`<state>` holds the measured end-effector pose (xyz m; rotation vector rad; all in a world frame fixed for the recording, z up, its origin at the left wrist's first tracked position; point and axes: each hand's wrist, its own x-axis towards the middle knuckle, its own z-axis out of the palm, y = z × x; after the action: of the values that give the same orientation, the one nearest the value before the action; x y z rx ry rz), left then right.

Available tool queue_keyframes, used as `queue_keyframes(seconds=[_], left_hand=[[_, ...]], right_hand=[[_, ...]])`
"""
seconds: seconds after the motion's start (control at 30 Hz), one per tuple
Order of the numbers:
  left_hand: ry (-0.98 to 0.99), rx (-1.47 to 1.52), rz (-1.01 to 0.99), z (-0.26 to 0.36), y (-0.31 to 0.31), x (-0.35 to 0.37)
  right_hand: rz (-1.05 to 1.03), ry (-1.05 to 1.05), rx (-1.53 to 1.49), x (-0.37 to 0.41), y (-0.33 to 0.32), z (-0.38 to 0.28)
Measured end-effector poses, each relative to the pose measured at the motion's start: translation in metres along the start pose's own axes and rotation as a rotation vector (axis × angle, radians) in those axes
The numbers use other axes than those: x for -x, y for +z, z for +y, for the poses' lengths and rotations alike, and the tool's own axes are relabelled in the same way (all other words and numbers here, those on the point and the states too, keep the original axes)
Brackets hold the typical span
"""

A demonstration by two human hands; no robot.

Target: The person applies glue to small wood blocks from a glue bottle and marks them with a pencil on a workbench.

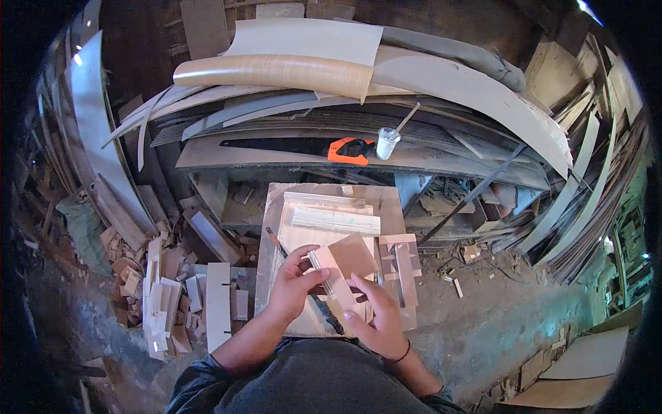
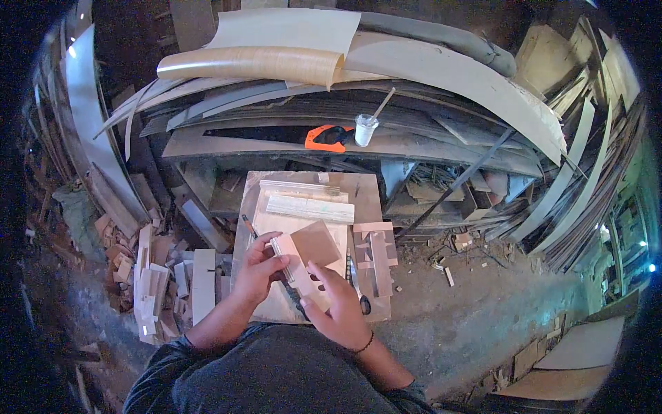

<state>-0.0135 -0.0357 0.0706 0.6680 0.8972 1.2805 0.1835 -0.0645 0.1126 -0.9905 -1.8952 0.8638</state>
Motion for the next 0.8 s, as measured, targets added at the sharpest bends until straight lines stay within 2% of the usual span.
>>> queue_keyframes(seconds=[0.17,0.27,0.37,0.47,0.5,0.53,0.6,0.63,0.73,0.8], left_hand=[[0.012,-0.014,-0.013,-0.004,-0.002,-0.001],[0.002,-0.017,-0.003,-0.009,-0.005,-0.005],[-0.019,-0.004,0.025,-0.013,-0.01,-0.012],[-0.041,-0.051,0.037,-0.018,-0.018,-0.022],[-0.055,-0.093,0.043,-0.024,-0.022,-0.029],[-0.069,-0.134,0.051,-0.028,-0.026,-0.035],[-0.071,-0.326,0.062,-0.035,-0.028,-0.046],[-0.074,-0.422,0.066,-0.036,-0.028,-0.048],[-0.075,-0.761,0.008,-0.032,-0.026,-0.056],[0.11,-1.022,0.023,-0.031,-0.028,-0.055]], right_hand=[[0.047,-0.045,0.207,-0.002,0.009,-0.001],[0.143,-0.023,0.168,-0.001,0.014,0.009],[0.298,0.047,0.078,-0.002,0.015,0.025],[0.412,0.393,-0.133,0.007,0.012,0.054],[0.463,0.344,-0.258,0.007,0.013,0.069],[0.477,0.388,-0.409,0.005,0.011,0.067],[0.498,0.478,-0.711,0.002,0.006,0.063],[0.445,0.472,-0.824,0.006,0.004,0.072],[0.393,0.443,-0.98,0.011,0.006,0.075],[0.37,0.464,-0.987,0.014,0.009,0.074]])
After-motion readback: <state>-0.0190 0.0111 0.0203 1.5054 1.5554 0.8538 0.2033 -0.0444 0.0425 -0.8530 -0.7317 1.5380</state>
